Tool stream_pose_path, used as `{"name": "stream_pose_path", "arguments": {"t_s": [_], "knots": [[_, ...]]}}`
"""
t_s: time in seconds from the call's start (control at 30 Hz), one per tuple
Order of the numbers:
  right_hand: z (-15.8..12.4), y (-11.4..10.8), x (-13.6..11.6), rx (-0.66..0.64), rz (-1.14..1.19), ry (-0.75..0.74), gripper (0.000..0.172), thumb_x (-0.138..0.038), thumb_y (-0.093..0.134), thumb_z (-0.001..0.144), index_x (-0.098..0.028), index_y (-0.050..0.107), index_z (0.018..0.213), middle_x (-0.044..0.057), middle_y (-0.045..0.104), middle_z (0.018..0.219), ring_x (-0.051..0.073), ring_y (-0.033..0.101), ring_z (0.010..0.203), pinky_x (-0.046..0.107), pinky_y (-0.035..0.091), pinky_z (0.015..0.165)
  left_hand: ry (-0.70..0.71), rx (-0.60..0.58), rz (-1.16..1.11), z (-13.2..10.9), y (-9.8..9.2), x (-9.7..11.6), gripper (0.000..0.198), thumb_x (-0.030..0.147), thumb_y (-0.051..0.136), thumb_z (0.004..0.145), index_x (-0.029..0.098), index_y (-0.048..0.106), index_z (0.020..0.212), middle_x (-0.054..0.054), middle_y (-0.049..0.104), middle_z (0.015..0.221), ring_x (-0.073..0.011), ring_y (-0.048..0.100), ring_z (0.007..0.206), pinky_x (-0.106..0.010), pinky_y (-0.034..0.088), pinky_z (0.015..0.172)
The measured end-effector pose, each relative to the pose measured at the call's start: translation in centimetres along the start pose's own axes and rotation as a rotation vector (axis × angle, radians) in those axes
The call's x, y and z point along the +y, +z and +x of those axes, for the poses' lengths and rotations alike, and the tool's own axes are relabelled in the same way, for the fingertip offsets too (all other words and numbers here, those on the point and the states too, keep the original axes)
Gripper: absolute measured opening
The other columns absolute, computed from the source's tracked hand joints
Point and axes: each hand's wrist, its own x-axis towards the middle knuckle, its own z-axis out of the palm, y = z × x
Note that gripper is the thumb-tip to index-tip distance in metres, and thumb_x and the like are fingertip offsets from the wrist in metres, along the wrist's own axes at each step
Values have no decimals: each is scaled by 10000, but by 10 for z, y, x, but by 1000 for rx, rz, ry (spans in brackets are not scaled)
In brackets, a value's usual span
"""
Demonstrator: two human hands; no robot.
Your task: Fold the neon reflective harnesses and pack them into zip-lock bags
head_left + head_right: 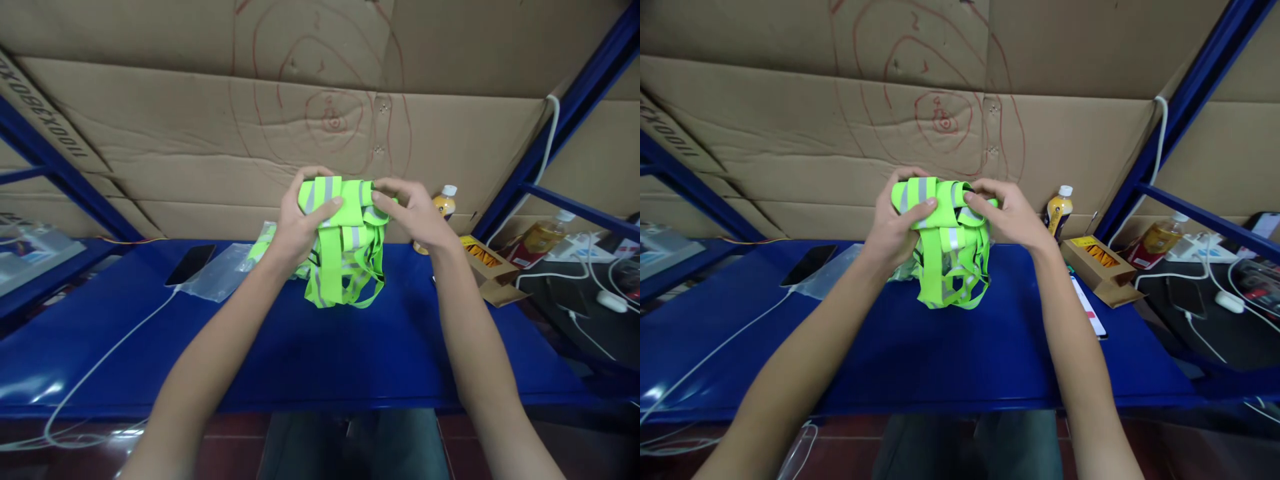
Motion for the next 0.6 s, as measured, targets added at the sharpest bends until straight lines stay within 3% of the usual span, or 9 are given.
{"name": "stream_pose_path", "arguments": {"t_s": [0.1, 0.2, 0.27, 0.33, 0.5, 0.6], "knots": [[-3, -11, -3, -45, -52, -14, 380, -578, 836, 903, -216, 774, 998, 54, 787, 1023, 219, 695, 963, 341, 559, 852, -73, 54, -149, 6, -6, -7, 573, 402, 1027, 741, 274, 643, 1146, -2, 661, 1026, -156, 681, 840, -260, 582, 735], [-4, -11, 0, 53, -180, -23, 246, -439, 817, 913, -202, 775, 965, 54, 793, 963, 211, 678, 863, 348, 541, 775, -64, 92, -141, 8, -8, -13, 574, 417, 1015, 754, 287, 622, 1151, -6, 662, 1037, -162, 686, 848, -262, 589, 725], [-4, -10, 1, 166, -285, -28, 226, -420, 811, 909, -200, 759, 911, 49, 774, 889, 202, 643, 783, 355, 524, 732, -33, 107, -77, 8, -9, -14, 568, 440, 998, 776, 297, 611, 1166, -9, 660, 1041, -164, 679, 840, -268, 582, 707], [-4, -10, 1, 176, -296, -15, 280, -472, 817, 909, -201, 749, 896, 53, 768, 872, 202, 641, 770, 361, 529, 729, 15, 103, 8, 7, -9, -11, 560, 493, 971, 806, 304, 610, 1189, -16, 666, 1071, -170, 680, 850, -287, 582, 720], [-7, -14, -9, -61, -115, 25, 577, -616, 914, 796, -211, 766, 1179, 90, 793, 1194, 253, 717, 1026, 378, 588, 875, 140, -98, 308, 3, -13, 10, 520, 592, 896, 869, 293, 668, 1229, -53, 695, 1145, -218, 697, 934, -357, 583, 829], [-9, -14, -15, -246, -82, 19, 514, -607, 909, 804, -214, 776, 1108, 57, 784, 1092, 241, 695, 976, 349, 568, 824, 206, -229, 441, 1, -10, 22, 412, 515, 868, 918, 276, 703, 1210, -63, 714, 1174, -245, 700, 1010, -381, 572, 907]]}}
